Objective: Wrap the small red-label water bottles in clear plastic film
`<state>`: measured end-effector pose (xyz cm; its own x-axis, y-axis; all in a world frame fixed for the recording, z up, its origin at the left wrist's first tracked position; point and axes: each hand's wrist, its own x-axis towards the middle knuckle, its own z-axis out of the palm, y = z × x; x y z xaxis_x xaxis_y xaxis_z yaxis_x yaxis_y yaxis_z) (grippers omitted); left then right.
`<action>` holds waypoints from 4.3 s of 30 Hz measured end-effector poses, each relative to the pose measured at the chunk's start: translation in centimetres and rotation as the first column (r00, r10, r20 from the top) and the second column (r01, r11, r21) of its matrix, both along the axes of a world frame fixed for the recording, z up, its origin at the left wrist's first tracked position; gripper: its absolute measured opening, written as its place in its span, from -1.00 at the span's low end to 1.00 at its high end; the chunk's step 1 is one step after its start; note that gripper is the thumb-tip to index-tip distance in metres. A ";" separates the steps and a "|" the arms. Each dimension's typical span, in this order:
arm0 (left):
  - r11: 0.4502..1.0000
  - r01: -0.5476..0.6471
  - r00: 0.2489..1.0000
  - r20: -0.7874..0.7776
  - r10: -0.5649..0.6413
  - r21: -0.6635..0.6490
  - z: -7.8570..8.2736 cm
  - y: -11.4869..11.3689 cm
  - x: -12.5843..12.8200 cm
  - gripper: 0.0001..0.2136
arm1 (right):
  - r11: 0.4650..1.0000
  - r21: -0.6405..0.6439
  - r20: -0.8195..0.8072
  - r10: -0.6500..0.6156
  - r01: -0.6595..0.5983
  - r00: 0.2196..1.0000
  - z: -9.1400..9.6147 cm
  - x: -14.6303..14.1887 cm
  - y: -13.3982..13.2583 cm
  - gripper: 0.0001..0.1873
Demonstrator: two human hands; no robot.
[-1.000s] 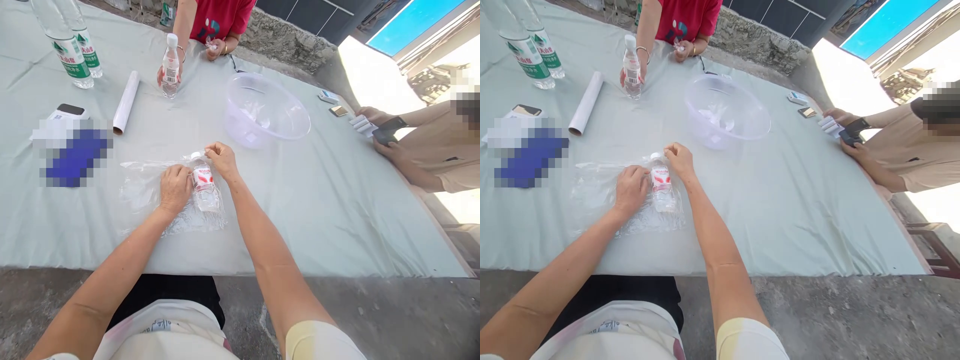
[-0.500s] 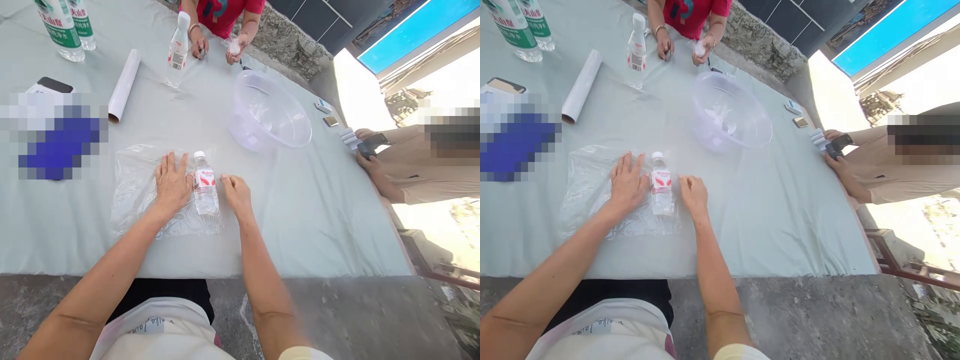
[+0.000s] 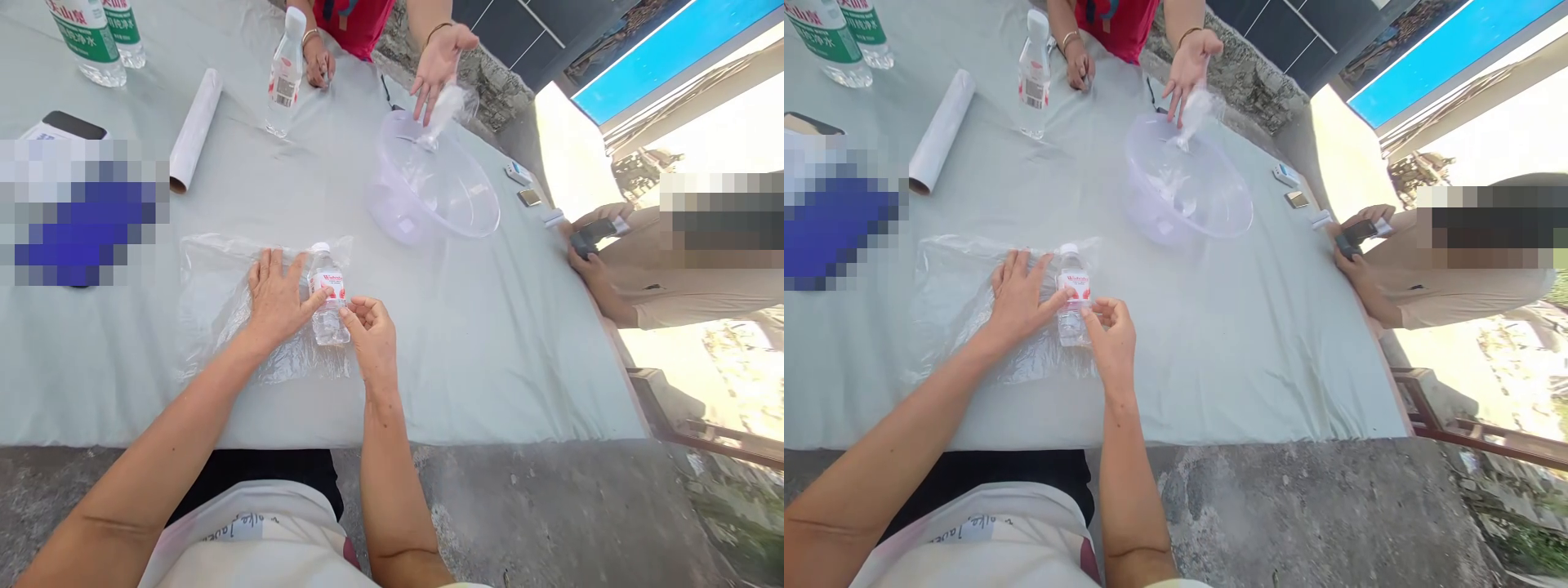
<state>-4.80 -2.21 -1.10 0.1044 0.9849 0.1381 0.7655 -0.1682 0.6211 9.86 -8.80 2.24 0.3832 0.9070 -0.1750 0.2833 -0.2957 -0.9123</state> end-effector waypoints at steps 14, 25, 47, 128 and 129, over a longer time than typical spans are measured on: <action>0.996 -0.055 0.977 0.201 0.067 -0.068 0.9 0.5 -0.8 -0.61 | 0.944 0.296 0.244 0.075 -0.148 0.967 0.2 -4.3 -1.3 -0.72; 0.996 -0.092 0.956 0.278 0.092 -0.014 0.1 0.6 -0.8 -0.66 | 0.980 0.179 0.156 0.059 -0.086 0.986 -3.6 0.9 7.2 -0.64; 0.980 -0.198 0.882 0.434 0.185 -0.014 2.9 -1.4 -2.8 -0.95 | 0.900 0.044 0.196 0.418 -0.433 0.887 -0.3 -5.4 9.9 -0.57; 0.958 -0.245 0.937 -0.291 0.194 -0.149 4.6 -6.1 -11.0 -0.56 | 0.853 -0.292 0.495 0.521 -0.432 0.695 1.6 7.3 9.8 -0.70; 0.948 -0.258 0.930 -0.313 0.192 -0.185 4.8 -5.5 -11.0 -0.54 | 0.906 -0.212 0.548 0.420 -0.366 0.723 1.5 7.5 9.8 -0.68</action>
<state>-15.76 -7.74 3.75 -0.1207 0.9890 -0.0858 0.9177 0.1441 0.3703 17.34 0.97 3.77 0.0481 0.9911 -0.1242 0.8474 -0.1063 -0.5201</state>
